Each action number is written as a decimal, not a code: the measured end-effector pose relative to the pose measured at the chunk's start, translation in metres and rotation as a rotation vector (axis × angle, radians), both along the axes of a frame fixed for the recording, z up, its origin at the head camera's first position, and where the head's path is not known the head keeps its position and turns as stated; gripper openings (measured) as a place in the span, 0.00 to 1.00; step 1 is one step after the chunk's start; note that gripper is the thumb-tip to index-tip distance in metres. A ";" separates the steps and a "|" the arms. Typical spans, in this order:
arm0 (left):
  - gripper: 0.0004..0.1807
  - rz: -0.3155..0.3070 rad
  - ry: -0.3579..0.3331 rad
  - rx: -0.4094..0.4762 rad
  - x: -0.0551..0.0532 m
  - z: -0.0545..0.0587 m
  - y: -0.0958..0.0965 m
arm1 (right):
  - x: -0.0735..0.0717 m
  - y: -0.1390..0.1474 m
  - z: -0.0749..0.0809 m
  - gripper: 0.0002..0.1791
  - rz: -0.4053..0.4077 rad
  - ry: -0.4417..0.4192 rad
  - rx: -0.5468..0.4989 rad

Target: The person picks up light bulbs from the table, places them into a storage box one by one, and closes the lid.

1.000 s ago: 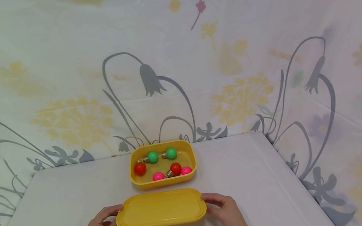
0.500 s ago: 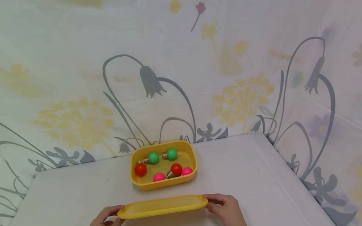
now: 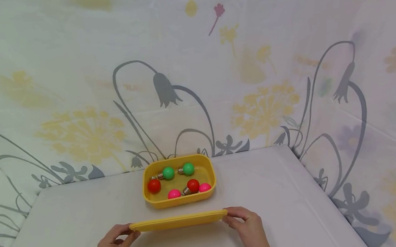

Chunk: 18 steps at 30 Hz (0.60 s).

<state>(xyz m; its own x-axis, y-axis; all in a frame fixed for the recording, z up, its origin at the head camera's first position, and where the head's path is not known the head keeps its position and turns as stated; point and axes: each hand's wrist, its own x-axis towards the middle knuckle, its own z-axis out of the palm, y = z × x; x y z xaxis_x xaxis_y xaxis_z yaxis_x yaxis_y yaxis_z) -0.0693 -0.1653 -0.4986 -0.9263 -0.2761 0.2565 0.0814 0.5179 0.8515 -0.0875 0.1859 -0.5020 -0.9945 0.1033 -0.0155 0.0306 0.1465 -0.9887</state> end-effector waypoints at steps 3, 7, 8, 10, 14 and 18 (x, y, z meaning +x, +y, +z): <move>0.11 0.011 -0.039 0.007 -0.001 0.002 0.001 | -0.002 -0.001 0.000 0.10 -0.009 0.026 -0.004; 0.11 0.020 -0.060 0.004 -0.002 0.002 0.001 | -0.004 -0.002 0.000 0.11 -0.014 0.017 -0.016; 0.11 0.023 -0.060 0.005 -0.002 0.002 0.001 | -0.005 -0.002 0.001 0.11 -0.014 0.012 -0.018; 0.12 0.026 -0.042 0.009 -0.003 0.001 0.001 | -0.005 -0.003 0.002 0.11 -0.010 0.008 -0.012; 0.13 0.024 -0.026 0.029 -0.003 0.000 0.001 | -0.005 -0.004 0.003 0.10 -0.007 0.003 0.010; 0.12 0.015 -0.053 0.045 -0.002 0.001 0.002 | -0.006 -0.004 0.004 0.11 -0.010 -0.012 -0.014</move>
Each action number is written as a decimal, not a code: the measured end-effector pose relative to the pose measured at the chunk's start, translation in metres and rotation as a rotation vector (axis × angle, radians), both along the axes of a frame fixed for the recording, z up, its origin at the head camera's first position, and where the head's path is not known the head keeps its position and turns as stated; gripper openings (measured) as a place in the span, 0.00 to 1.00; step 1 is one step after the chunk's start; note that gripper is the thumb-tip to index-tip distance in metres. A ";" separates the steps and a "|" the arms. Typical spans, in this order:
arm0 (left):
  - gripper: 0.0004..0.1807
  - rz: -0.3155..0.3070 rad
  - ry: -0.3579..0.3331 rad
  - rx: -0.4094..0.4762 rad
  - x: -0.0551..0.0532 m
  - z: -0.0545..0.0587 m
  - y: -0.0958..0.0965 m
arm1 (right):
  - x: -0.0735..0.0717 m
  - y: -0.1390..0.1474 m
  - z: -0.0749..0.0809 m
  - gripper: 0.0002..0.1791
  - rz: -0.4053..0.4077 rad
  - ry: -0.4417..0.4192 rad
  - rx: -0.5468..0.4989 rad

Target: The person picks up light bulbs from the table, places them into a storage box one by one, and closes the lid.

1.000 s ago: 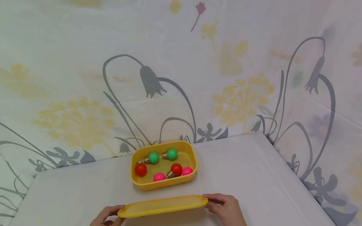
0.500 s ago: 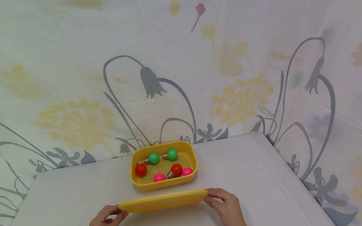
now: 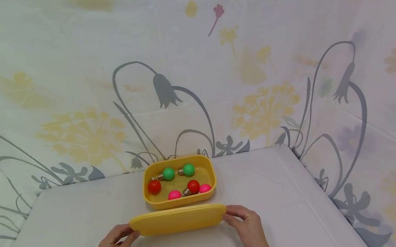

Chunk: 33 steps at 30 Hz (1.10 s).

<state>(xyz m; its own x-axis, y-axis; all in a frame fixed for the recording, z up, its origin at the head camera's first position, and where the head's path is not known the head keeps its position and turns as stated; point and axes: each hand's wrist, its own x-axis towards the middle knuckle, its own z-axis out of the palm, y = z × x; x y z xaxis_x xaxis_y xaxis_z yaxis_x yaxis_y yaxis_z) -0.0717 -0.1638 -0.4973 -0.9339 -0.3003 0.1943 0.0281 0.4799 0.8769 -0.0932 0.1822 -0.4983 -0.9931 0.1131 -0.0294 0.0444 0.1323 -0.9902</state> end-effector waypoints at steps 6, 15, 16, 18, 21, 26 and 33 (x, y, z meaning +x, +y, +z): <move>0.11 -0.025 -0.027 0.011 0.001 0.004 -0.001 | 0.000 -0.001 -0.001 0.15 0.012 0.000 -0.036; 0.10 -0.053 -0.081 0.015 0.002 0.008 -0.002 | 0.003 -0.001 -0.004 0.15 0.025 -0.015 -0.001; 0.10 -0.054 -0.086 0.017 0.002 0.008 -0.002 | 0.004 -0.001 -0.004 0.15 0.026 -0.018 -0.002; 0.11 -0.052 -0.095 0.023 0.002 0.008 -0.002 | 0.004 -0.001 -0.004 0.14 0.028 -0.024 -0.013; 0.11 -0.049 -0.101 0.035 0.001 0.007 -0.002 | 0.004 -0.001 -0.004 0.15 0.028 -0.036 -0.041; 0.12 -0.056 -0.078 0.048 0.001 0.006 -0.001 | 0.004 -0.002 -0.005 0.15 0.016 -0.052 -0.067; 0.17 -0.103 0.020 0.052 0.000 0.000 -0.001 | 0.003 -0.002 -0.006 0.14 -0.008 -0.031 -0.033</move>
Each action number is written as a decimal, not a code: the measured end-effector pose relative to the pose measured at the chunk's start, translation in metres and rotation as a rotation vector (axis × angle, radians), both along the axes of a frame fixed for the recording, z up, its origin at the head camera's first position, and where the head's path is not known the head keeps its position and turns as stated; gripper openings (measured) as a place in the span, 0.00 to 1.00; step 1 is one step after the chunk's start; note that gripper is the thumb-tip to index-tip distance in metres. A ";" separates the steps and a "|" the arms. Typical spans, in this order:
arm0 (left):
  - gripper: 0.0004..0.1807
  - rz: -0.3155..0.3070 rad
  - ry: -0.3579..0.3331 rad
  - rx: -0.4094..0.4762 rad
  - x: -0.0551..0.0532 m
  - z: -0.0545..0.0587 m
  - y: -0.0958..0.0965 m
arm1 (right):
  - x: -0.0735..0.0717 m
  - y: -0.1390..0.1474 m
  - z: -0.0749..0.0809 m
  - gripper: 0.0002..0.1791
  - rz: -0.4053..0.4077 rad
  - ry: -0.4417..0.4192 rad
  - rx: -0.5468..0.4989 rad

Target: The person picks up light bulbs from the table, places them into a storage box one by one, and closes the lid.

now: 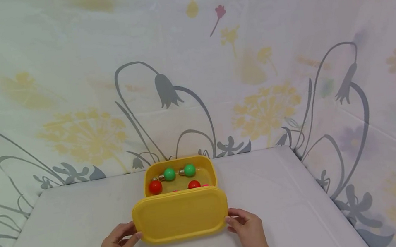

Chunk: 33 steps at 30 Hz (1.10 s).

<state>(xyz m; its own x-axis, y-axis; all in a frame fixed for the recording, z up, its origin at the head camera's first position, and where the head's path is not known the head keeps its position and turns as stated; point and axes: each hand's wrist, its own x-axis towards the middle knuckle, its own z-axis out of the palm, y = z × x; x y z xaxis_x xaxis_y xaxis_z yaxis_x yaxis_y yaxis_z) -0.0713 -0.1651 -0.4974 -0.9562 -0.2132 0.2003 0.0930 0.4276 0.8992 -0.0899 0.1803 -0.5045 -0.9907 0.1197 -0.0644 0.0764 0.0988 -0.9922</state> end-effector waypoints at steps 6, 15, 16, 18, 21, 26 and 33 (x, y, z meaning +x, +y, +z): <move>0.22 0.002 -0.007 0.024 0.000 0.000 0.002 | -0.001 -0.001 0.000 0.16 -0.003 -0.029 -0.018; 0.25 0.024 -0.112 0.119 -0.001 0.003 0.003 | 0.001 -0.002 0.000 0.21 0.015 -0.027 -0.086; 0.25 0.024 -0.114 0.125 -0.001 0.003 0.003 | 0.001 -0.002 0.000 0.23 0.022 -0.020 -0.095; 0.24 0.023 -0.108 0.138 -0.001 0.003 0.003 | 0.002 -0.001 0.001 0.25 0.034 -0.011 -0.113; 0.23 0.021 -0.091 0.152 -0.001 0.003 0.004 | 0.003 -0.001 0.002 0.26 0.050 0.006 -0.136; 0.19 0.019 -0.034 0.155 -0.001 0.001 0.004 | 0.003 -0.001 0.003 0.27 0.062 0.018 -0.153; 0.16 -0.024 0.024 0.051 -0.001 -0.005 0.001 | 0.003 -0.001 0.004 0.26 0.053 0.018 -0.131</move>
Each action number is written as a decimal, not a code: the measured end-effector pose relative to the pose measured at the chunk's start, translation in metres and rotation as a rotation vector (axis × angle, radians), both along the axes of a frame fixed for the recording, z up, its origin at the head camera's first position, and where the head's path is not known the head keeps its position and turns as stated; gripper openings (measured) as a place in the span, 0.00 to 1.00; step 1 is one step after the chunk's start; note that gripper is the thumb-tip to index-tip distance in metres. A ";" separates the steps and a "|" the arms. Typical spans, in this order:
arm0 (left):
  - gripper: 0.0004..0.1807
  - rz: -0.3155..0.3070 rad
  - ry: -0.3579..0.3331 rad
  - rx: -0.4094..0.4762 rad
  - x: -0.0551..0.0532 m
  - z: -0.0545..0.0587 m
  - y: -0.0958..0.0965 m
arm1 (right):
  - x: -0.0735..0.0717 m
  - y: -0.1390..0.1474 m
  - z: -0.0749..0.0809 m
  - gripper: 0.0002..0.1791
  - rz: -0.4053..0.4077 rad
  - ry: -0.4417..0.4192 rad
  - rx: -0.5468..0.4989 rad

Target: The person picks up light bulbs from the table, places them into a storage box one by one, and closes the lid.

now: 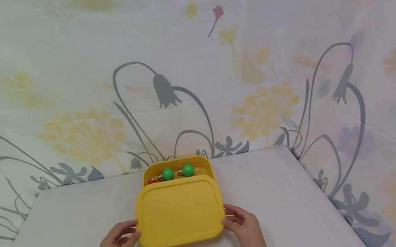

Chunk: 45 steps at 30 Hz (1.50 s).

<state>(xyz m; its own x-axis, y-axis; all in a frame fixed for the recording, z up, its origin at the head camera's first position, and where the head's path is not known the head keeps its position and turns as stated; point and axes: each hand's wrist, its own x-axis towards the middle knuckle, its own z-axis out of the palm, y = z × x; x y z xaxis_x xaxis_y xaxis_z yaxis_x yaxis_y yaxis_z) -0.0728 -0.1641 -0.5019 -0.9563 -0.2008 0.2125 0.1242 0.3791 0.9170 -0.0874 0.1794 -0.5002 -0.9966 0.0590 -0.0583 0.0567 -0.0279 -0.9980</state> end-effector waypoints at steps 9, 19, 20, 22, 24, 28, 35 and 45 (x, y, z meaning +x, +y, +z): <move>0.15 -0.067 0.052 -0.070 0.000 -0.003 -0.003 | 0.001 0.003 0.000 0.24 -0.009 0.075 0.036; 0.16 -0.067 -0.036 -0.131 0.002 0.003 -0.001 | 0.001 0.005 -0.003 0.14 -0.020 0.180 0.106; 0.17 -0.069 -0.043 -0.135 0.002 0.003 -0.001 | 0.001 0.005 -0.003 0.14 -0.019 0.183 0.121; 0.20 -0.076 -0.053 -0.140 0.003 0.003 -0.002 | 0.001 0.006 -0.002 0.15 -0.015 0.189 0.140; 0.22 -0.080 -0.056 -0.147 0.002 0.003 -0.002 | 0.001 0.007 -0.002 0.17 0.000 0.193 0.140; 0.26 -0.084 -0.048 -0.164 0.003 0.002 -0.003 | 0.001 0.009 -0.004 0.22 0.053 0.209 0.118; 0.30 -0.098 0.021 -0.177 0.004 0.001 -0.003 | 0.002 0.010 -0.008 0.29 0.154 0.362 0.163; 0.31 -0.100 0.093 -0.197 0.002 -0.005 -0.001 | 0.001 0.009 -0.011 0.32 0.151 0.378 0.256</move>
